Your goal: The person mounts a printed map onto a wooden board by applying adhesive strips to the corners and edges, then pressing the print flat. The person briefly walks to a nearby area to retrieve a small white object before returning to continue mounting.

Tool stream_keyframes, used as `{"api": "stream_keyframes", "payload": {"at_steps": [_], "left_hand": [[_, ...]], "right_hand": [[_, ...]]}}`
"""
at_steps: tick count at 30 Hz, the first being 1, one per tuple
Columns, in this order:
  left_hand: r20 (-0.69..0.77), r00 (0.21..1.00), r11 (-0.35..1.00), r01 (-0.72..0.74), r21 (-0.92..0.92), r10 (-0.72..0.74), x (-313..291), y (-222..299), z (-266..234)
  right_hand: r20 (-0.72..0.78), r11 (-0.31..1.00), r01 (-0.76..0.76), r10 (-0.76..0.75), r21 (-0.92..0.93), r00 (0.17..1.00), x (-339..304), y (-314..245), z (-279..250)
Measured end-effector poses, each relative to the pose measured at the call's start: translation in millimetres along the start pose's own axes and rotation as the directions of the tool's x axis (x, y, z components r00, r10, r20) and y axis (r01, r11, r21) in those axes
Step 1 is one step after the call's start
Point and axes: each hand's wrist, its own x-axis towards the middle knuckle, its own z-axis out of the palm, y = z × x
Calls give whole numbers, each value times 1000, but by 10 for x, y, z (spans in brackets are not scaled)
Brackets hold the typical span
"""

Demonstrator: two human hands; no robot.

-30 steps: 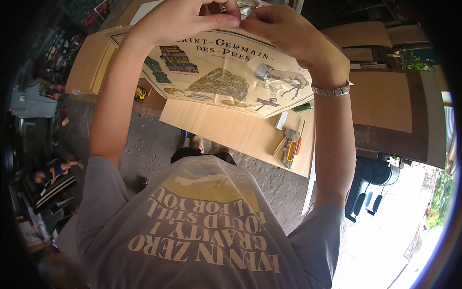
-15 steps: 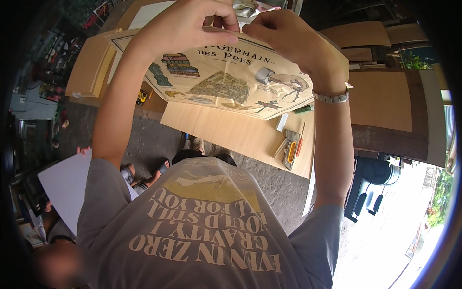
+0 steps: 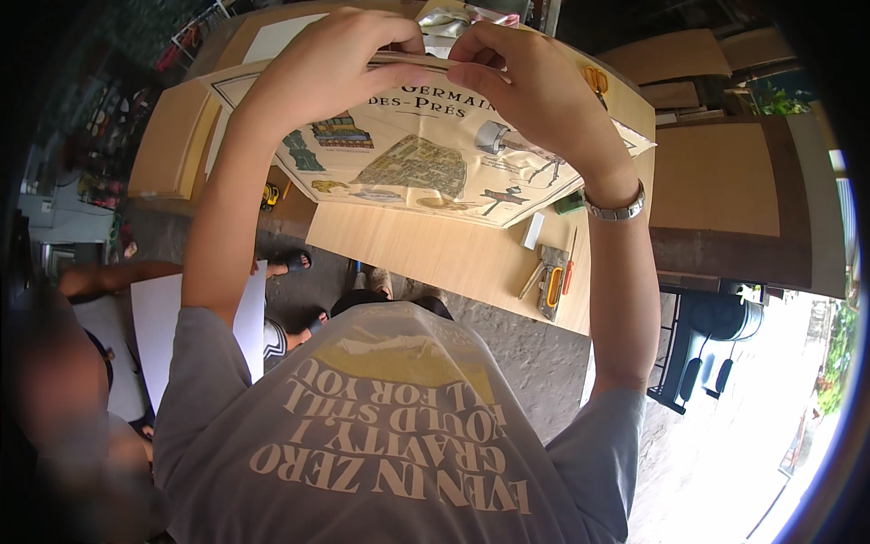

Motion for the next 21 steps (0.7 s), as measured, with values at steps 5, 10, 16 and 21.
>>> {"api": "stream_keyframes", "payload": {"at_steps": [5,10,16,21], "left_hand": [[-190,980,997,-69,-27,63,-71,-73,213],[-168,985,997,-24,80,38,-87,-167,310],[-55,997,996,58,72,-54,-52,-214,236],[-96,994,995,58,77,-50,-40,-265,285]], "right_hand": [[-75,997,63,-67,-52,995,39,-6,100],[-185,991,62,-83,-120,979,38,9,217],[-148,970,82,-118,-229,982,53,82,182],[-195,985,106,-131,-133,972,46,167,238]]}}
